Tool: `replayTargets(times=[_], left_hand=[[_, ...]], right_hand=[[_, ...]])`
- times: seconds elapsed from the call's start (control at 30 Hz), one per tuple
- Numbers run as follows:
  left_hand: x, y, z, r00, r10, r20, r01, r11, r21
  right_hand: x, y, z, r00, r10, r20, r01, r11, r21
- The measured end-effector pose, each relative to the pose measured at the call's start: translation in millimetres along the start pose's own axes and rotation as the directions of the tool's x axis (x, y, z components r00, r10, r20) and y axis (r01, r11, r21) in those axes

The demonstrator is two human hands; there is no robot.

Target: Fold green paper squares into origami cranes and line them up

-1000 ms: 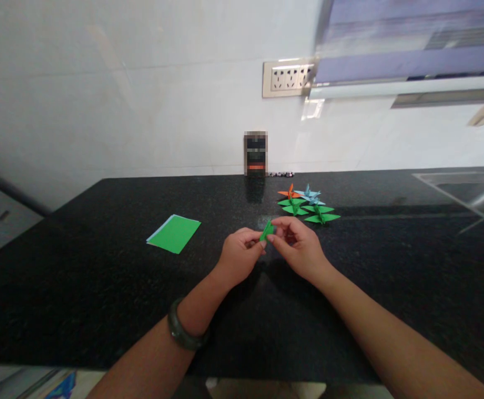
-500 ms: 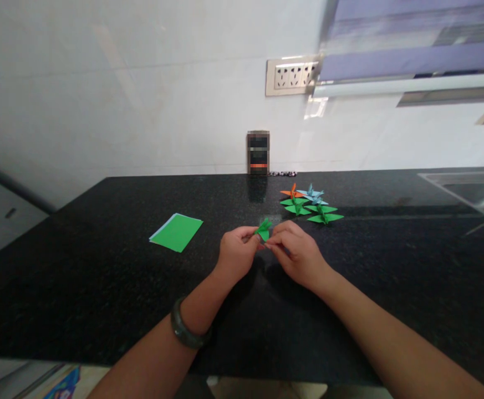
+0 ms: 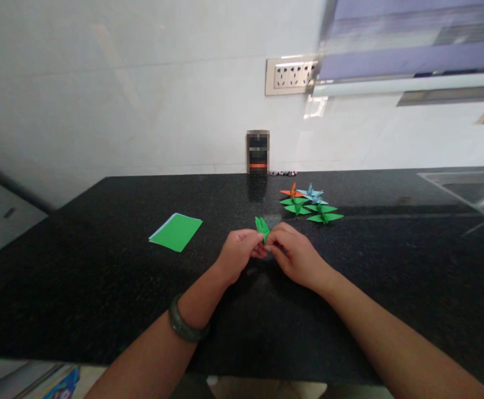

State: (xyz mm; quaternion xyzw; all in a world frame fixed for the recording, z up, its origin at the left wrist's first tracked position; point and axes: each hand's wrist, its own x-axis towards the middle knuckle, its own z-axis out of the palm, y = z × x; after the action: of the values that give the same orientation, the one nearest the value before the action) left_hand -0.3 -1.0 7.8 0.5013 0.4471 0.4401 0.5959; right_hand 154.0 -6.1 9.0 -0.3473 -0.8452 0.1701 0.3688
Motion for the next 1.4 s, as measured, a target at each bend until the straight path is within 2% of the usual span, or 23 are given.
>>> replayTargets(times=[0.17,0.23,0.3,0.4,0.53,0.7,0.8,0.9,0.97,1.0,1.03,1.1,1.17,1.27,1.33,1.4], left_hand=[[1,-2,-3,0.994,0.105,0.018,-0.107,0.975,0.195],[2,-2,-4,0.992,0.128,0.014,-0.128,0.963,0.238],[2,-1,-4,0.990,0.144,0.009,-0.140,0.951,0.275],[1,1,-4,0.985,0.170,0.032,-0.171,0.920,0.353],[-2,3,-4,0.974,0.219,0.062,-0.221,0.849,0.480],[-6,6,-4,0.949,0.300,0.097,-0.301,0.769,0.564],[-5,6,-1,0.950,0.301,0.087,-0.300,0.795,0.528],[-2,1,2,0.967,0.247,-0.062,-0.205,0.897,0.391],[-1,-3,4,0.960,0.205,-0.188,-0.156,0.956,0.247],[0,-4,5,0.958,0.202,-0.205,-0.157,0.964,0.216],[0,-5,6,0.962,0.198,-0.187,-0.164,0.970,0.182],[0,-6,6,0.975,0.207,-0.081,-0.195,0.972,0.130],[-1,-5,6,0.977,0.212,0.017,-0.213,0.974,0.073],[-1,-4,6,0.984,0.174,0.025,-0.175,0.985,0.012],[0,-4,4,0.990,0.138,-0.003,-0.138,0.990,0.024],[1,-6,3,0.991,0.133,-0.006,-0.132,0.988,0.075]], right_hand=[[1,0,0,0.999,0.044,-0.002,-0.044,0.996,0.076],[1,3,3,0.987,0.157,-0.043,-0.148,0.975,0.164],[2,6,6,0.942,0.324,-0.088,-0.285,0.910,0.303],[3,9,9,0.886,0.462,-0.043,-0.385,0.783,0.488],[4,7,8,0.893,0.449,0.040,-0.404,0.759,0.510],[3,0,6,0.900,0.436,-0.030,-0.370,0.797,0.477],[1,-2,8,0.888,0.451,-0.088,-0.375,0.822,0.429],[0,-1,11,0.876,0.431,-0.217,-0.362,0.885,0.293],[0,1,12,0.879,0.351,-0.323,-0.323,0.936,0.139],[0,2,12,0.885,0.301,-0.356,-0.296,0.953,0.070],[0,2,12,0.893,0.252,-0.373,-0.263,0.964,0.021],[0,1,11,0.915,0.165,-0.369,-0.185,0.983,-0.019],[0,0,10,0.936,0.101,-0.338,-0.111,0.994,-0.009],[0,0,12,0.952,0.098,-0.289,-0.084,0.995,0.061],[0,2,14,0.942,0.185,-0.279,-0.145,0.977,0.156],[0,4,16,0.906,0.312,-0.286,-0.229,0.930,0.289]])
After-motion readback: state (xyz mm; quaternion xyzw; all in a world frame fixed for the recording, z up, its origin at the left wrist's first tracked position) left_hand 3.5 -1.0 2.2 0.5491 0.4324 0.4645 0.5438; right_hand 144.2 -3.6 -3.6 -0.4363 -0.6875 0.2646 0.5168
